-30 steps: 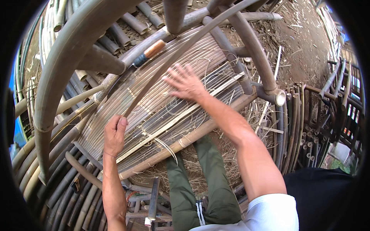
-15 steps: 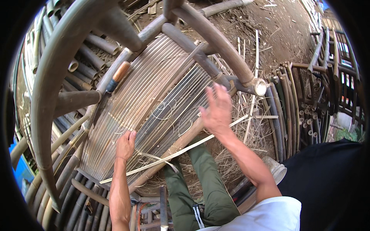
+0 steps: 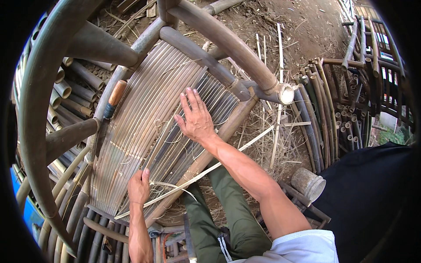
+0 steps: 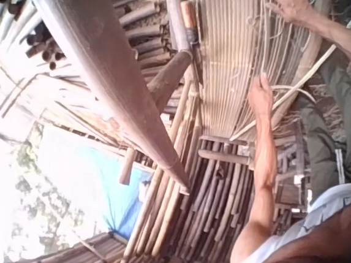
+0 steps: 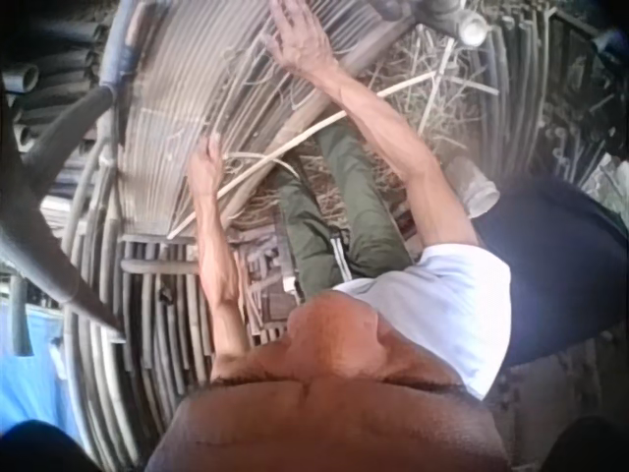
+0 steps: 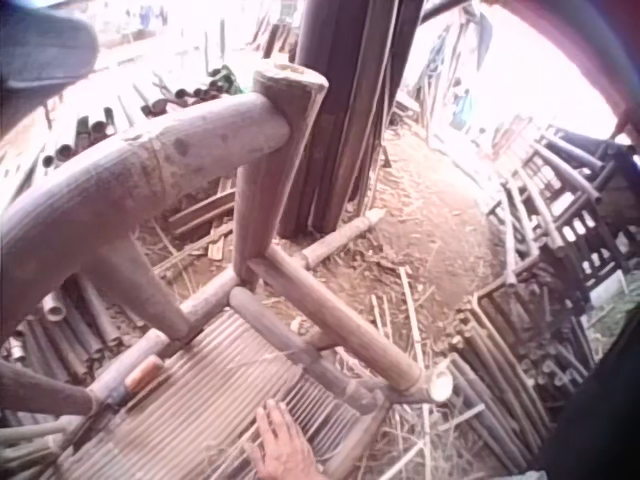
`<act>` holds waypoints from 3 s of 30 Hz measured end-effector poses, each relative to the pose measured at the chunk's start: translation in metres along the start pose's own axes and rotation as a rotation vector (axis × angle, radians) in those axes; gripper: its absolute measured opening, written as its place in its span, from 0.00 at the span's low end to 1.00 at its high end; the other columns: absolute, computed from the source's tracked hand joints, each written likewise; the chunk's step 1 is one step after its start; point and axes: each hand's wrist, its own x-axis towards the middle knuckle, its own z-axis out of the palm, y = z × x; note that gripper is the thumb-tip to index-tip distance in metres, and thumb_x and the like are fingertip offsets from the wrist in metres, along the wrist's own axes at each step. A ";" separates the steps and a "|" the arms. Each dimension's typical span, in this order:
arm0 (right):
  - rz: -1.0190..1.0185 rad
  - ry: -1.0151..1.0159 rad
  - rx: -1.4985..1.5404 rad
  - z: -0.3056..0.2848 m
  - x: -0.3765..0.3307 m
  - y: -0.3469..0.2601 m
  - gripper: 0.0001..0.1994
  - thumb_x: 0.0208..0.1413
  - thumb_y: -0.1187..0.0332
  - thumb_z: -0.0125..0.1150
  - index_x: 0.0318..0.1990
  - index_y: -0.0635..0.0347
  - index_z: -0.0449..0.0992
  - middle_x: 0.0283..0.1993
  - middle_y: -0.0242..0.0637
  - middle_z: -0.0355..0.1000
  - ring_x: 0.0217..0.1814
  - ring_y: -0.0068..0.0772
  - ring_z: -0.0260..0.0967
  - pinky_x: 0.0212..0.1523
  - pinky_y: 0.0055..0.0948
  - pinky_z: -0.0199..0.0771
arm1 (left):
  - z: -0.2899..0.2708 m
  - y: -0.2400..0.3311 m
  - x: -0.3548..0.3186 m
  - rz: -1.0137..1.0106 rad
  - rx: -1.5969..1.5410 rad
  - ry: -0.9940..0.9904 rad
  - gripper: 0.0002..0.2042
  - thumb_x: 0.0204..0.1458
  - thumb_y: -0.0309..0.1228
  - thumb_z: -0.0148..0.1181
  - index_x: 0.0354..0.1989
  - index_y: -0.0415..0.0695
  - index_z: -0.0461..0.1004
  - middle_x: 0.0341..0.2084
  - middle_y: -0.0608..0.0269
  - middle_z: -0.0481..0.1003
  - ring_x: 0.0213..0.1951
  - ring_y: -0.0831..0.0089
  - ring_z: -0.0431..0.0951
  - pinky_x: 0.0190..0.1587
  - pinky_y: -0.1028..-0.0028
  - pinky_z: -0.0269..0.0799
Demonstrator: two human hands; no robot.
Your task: The person shaves a thin bamboo strip using a blade, weaves it through the base of a bamboo chair, and secures the joints by tying them with cord.
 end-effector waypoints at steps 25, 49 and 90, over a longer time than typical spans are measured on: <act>0.007 -0.159 -0.026 -0.005 0.004 -0.003 0.34 0.63 0.51 0.50 0.67 0.71 0.57 0.72 0.60 0.47 0.74 0.62 0.45 0.71 0.46 0.54 | -0.012 0.002 -0.003 -0.042 -0.015 -0.077 0.22 0.58 0.46 0.56 0.27 0.36 0.72 0.25 0.40 0.74 0.31 0.40 0.74 0.35 0.52 0.67; 0.009 -0.263 -0.105 -0.003 0.003 -0.004 0.32 0.66 0.49 0.45 0.68 0.68 0.57 0.74 0.56 0.47 0.76 0.53 0.45 0.73 0.43 0.49 | -0.009 -0.021 -0.024 0.154 -0.253 0.095 0.19 0.53 0.37 0.62 0.49 0.36 0.74 0.31 0.52 0.74 0.32 0.57 0.76 0.37 0.63 0.72; -0.621 -0.463 -0.514 0.035 -0.049 -0.091 0.39 0.55 0.70 0.60 0.73 0.58 0.48 0.75 0.49 0.44 0.77 0.54 0.39 0.73 0.46 0.44 | 0.118 -0.196 -0.058 -0.189 -0.169 0.492 0.44 0.53 0.58 0.55 0.73 0.46 0.47 0.71 0.48 0.43 0.72 0.46 0.41 0.72 0.51 0.41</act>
